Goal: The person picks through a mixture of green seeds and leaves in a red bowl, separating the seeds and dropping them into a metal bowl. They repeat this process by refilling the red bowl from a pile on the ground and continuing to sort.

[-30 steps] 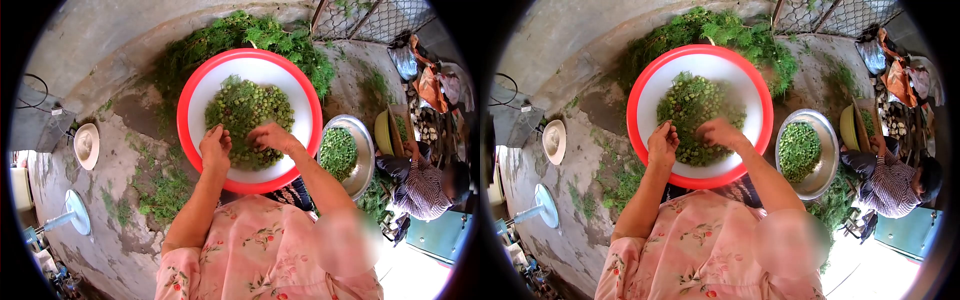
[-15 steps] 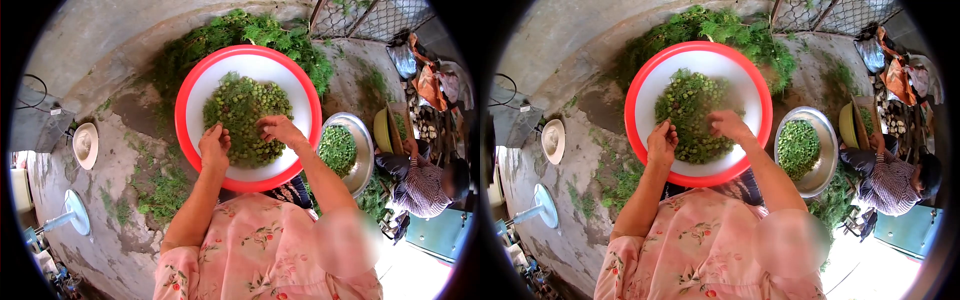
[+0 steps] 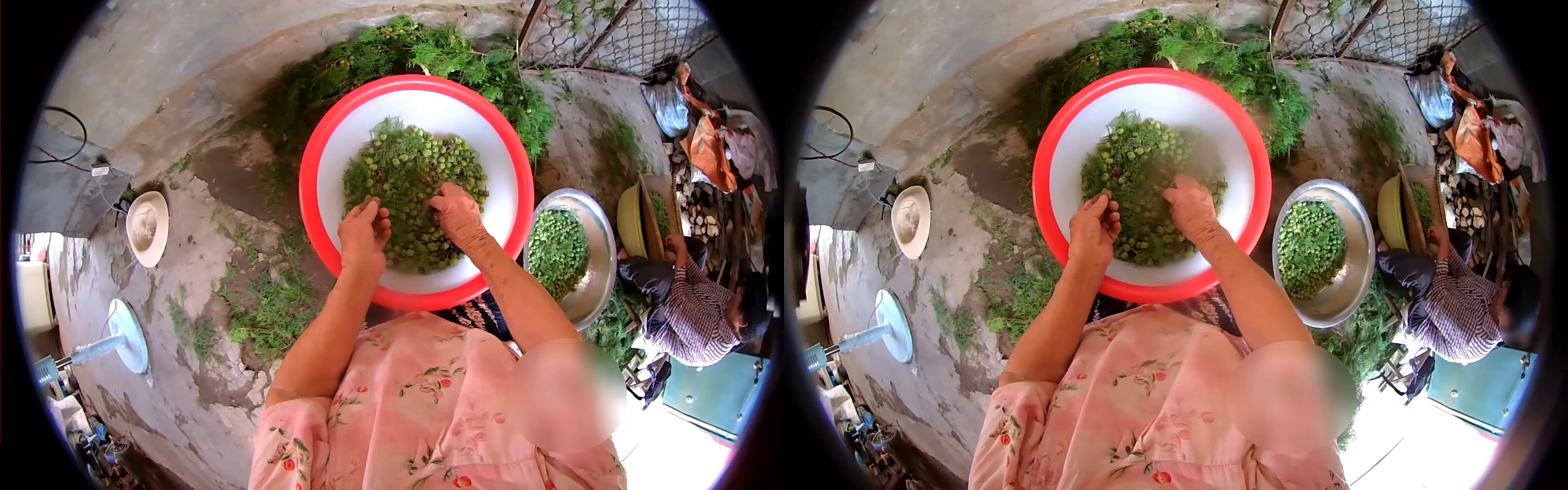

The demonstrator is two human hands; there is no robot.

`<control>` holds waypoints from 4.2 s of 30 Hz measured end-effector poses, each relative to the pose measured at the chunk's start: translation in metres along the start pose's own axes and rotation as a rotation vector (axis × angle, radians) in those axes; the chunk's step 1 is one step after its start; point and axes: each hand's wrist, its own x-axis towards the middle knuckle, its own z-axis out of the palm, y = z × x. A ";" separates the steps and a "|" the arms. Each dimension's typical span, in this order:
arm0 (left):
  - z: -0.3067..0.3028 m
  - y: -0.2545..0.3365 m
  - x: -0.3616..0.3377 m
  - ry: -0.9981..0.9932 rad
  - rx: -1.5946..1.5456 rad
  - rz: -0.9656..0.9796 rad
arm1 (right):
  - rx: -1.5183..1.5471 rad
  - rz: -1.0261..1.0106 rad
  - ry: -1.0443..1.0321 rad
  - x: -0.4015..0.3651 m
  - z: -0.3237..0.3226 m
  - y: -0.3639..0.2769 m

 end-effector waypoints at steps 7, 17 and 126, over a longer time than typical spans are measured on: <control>0.001 0.001 0.002 0.013 -0.007 -0.023 | 0.085 0.142 -0.025 -0.001 -0.003 -0.004; -0.001 -0.003 0.002 -0.005 -0.016 -0.026 | 0.046 0.075 -0.042 -0.006 -0.009 -0.014; -0.001 -0.006 0.003 -0.053 0.033 -0.060 | -0.101 0.068 -0.251 -0.017 -0.025 -0.007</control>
